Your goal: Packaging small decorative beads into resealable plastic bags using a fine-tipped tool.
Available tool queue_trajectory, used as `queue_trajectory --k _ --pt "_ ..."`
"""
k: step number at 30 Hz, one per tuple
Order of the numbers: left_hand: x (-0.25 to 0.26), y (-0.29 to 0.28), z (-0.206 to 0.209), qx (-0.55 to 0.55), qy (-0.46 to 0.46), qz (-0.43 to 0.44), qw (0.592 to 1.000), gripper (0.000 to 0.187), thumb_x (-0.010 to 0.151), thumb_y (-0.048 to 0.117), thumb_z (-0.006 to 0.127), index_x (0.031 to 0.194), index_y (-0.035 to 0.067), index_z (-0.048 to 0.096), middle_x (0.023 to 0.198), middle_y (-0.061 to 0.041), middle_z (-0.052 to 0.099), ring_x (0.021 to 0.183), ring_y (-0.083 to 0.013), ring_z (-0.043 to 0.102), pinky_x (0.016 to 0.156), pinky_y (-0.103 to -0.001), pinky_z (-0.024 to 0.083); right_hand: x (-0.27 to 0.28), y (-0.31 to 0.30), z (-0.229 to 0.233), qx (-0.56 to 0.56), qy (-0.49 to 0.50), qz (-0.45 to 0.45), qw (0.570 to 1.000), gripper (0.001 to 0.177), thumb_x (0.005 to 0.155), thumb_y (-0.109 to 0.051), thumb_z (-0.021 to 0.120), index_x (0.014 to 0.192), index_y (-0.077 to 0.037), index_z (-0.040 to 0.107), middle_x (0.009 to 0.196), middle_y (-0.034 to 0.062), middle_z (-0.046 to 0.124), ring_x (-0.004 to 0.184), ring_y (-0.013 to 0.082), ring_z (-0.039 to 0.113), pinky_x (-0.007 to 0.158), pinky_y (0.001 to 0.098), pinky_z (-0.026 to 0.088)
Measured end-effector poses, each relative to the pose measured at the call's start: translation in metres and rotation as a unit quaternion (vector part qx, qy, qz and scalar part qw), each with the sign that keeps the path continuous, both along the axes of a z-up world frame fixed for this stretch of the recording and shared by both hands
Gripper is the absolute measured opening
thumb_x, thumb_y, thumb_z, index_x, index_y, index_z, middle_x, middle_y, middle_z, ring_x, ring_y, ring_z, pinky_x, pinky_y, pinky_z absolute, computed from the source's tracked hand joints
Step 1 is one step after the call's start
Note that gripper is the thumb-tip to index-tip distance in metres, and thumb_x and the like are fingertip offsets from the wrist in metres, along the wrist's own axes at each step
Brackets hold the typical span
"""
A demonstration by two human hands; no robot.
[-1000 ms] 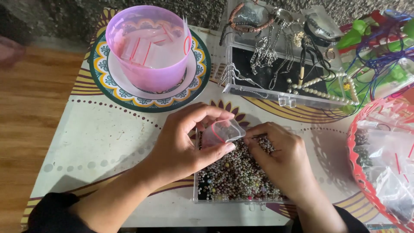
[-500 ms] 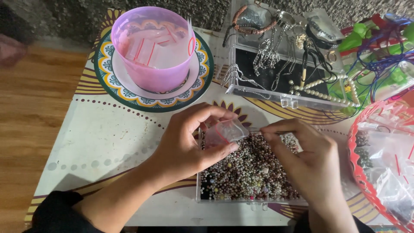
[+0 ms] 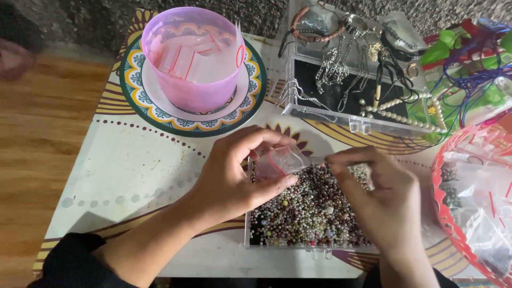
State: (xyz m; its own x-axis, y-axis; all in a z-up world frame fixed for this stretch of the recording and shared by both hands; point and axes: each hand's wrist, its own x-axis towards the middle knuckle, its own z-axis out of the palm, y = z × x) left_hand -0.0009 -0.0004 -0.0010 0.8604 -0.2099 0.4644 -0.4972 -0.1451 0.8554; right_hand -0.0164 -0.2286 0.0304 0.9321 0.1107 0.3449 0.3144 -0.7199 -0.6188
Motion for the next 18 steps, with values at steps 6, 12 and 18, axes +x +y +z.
queue_trajectory --k 6,12,18 --pt "-0.001 0.002 0.003 0.001 -0.013 0.017 1.000 0.039 0.075 0.009 0.083 0.111 0.005 0.069 0.096 -0.002 0.075 0.072 -0.0109 0.060 0.069 -0.024 0.051 -0.001 0.005 -0.021 -0.023 0.030 0.067 0.997 0.017 0.079 -0.002 0.071 0.095 -0.002 0.076 0.098 0.0053 0.079 0.078 0.0150 0.073 0.071 0.0246 0.055" --pt "0.000 0.003 0.002 0.003 0.009 0.009 1.000 0.041 0.074 0.012 0.083 0.113 0.007 0.069 0.102 -0.002 0.075 0.081 -0.0111 0.066 0.077 -0.025 0.052 -0.001 0.009 -0.026 0.002 0.010 0.125 0.992 0.012 0.080 -0.001 0.073 0.092 -0.003 0.075 0.096 0.0064 0.079 0.080 0.0161 0.074 0.073 0.0261 0.059" --pt "-0.001 0.003 0.001 -0.003 0.017 0.002 1.000 0.042 0.075 0.012 0.082 0.115 0.007 0.069 0.104 -0.001 0.076 0.085 -0.0101 0.067 0.078 -0.025 0.051 -0.001 0.011 -0.027 -0.007 0.014 0.124 0.992 0.014 0.079 -0.001 0.074 0.092 -0.004 0.076 0.098 0.0055 0.078 0.082 0.0161 0.073 0.074 0.0266 0.058"
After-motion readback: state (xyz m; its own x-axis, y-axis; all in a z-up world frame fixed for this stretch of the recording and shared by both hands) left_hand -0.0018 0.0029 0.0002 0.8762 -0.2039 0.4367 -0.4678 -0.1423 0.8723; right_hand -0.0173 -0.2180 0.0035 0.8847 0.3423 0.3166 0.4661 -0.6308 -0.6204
